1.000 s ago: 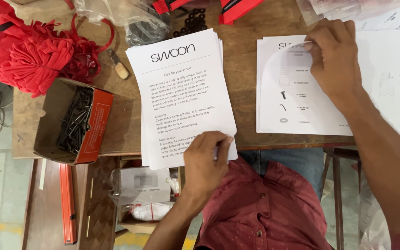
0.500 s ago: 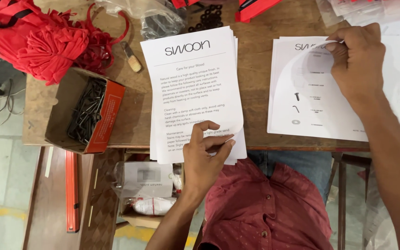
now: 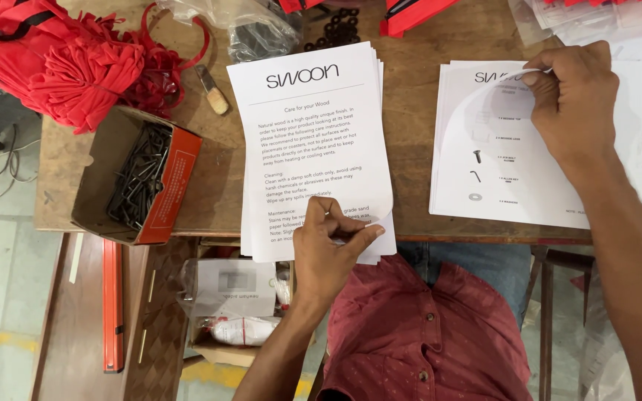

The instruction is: Folding and sorting furniture assembly instructions and maintenance guides into red hardware pouches.

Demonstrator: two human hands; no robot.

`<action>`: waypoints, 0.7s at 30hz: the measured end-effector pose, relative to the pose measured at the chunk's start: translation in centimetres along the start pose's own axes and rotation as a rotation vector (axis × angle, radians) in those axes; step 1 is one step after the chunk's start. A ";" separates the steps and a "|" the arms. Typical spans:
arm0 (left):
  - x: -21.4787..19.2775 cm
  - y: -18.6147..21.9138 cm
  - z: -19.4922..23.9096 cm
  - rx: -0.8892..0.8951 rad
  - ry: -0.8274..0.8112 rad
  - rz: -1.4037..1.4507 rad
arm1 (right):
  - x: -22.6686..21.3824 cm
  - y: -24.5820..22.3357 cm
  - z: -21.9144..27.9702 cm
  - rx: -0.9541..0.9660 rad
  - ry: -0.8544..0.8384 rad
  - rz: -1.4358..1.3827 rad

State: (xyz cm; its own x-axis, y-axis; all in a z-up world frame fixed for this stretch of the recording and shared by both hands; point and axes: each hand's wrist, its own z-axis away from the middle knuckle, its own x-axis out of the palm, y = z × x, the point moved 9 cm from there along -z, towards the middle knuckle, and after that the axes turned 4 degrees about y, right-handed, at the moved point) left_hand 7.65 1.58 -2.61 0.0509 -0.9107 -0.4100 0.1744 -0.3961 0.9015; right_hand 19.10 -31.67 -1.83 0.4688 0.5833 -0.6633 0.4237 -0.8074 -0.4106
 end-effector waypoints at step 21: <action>0.4 2.3 0.5 0.170 -0.069 -0.079 | -0.2 -0.2 0.1 -0.008 0.004 0.002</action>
State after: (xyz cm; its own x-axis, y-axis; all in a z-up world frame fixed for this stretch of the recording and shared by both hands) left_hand 7.54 0.23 -0.64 -0.0248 -0.8796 -0.4750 0.0058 -0.4753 0.8798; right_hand 18.88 -31.60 -1.67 0.4725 0.5820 -0.6618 0.4292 -0.8078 -0.4040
